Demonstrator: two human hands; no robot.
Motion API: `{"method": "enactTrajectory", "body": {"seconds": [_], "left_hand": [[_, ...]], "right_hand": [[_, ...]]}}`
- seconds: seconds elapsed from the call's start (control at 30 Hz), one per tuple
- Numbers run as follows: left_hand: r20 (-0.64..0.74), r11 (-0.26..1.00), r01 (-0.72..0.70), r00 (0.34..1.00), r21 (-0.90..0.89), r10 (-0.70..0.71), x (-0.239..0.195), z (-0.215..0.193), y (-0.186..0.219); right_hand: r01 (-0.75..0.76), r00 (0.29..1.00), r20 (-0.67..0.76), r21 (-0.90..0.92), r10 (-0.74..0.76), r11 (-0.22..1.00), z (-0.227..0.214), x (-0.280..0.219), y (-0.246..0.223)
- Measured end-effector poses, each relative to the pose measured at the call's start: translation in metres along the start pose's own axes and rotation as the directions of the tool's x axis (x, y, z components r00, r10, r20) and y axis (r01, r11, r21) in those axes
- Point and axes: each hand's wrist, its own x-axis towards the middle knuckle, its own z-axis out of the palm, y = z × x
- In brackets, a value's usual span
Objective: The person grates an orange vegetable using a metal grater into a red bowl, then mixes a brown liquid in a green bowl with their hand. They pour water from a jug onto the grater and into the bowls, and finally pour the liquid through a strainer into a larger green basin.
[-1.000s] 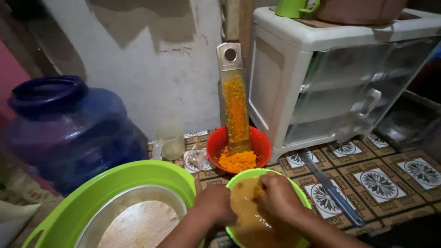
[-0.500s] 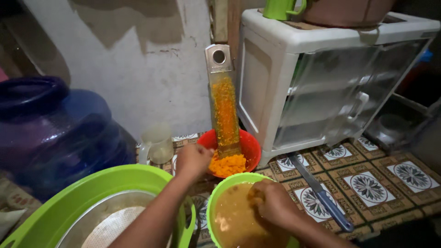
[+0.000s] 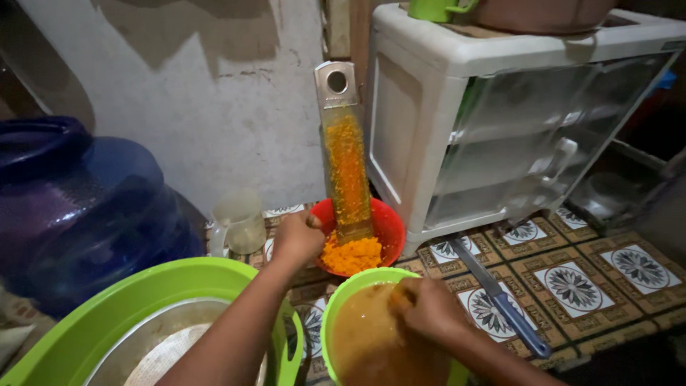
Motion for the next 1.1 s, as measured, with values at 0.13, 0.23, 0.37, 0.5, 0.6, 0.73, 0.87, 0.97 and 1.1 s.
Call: {"method": "enactTrajectory", "body": {"seconds": [0.13, 0.23, 0.37, 0.5, 0.6, 0.73, 0.87, 0.97, 1.1], "left_hand": [[-0.079, 0.996, -0.080, 0.993, 0.046, 0.083, -0.018, -0.001, -0.009], [-0.051, 0.999, -0.007, 0.999, 0.039, 0.009, -0.033, -0.004, -0.015], [-0.061, 0.995, 0.062, 0.996, 0.075, -0.058, -0.041, -0.008, -0.018], [-0.100, 0.994, 0.002, 0.995, 0.113, 0.010, -0.026, -0.012, -0.017], [-0.061, 0.979, 0.094, 0.995, 0.179, -0.084, -0.006, -0.011, -0.018], [-0.100, 0.990, 0.127, 0.988, 0.063, -0.121, 0.024, 0.012, -0.042], [0.050, 0.948, 0.268, 0.964, -0.172, -0.263, 0.050, 0.052, -0.081], [0.066, 0.886, 0.365, 0.930, -0.287, -0.362, 0.050, 0.079, -0.103], [0.221, 0.687, 0.537, 0.838, -0.489, -0.498, 0.034, 0.091, -0.102]], "right_hand": [[0.230, 0.968, -0.115, 0.069, -0.221, 0.971, 0.000, 0.004, -0.001], [0.174, 0.982, -0.102, 0.122, -0.162, 0.977, 0.006, 0.009, -0.003], [0.288, 0.951, -0.163, 0.151, -0.264, 0.946, 0.014, 0.014, -0.001], [-0.019, 0.999, -0.032, 0.196, 0.026, 0.980, 0.017, 0.016, 0.006], [0.212, 0.977, -0.034, 0.009, -0.211, 0.977, 0.015, 0.018, 0.011], [0.346, 0.935, -0.061, -0.053, -0.349, 0.937, 0.006, 0.006, 0.019], [0.125, 0.969, -0.196, -0.131, -0.149, 0.984, -0.008, -0.010, 0.025], [0.016, 0.975, -0.218, -0.170, -0.053, 0.985, -0.017, -0.011, 0.029], [-0.117, 0.984, -0.151, -0.178, 0.091, 0.977, -0.023, -0.004, 0.040]]}}
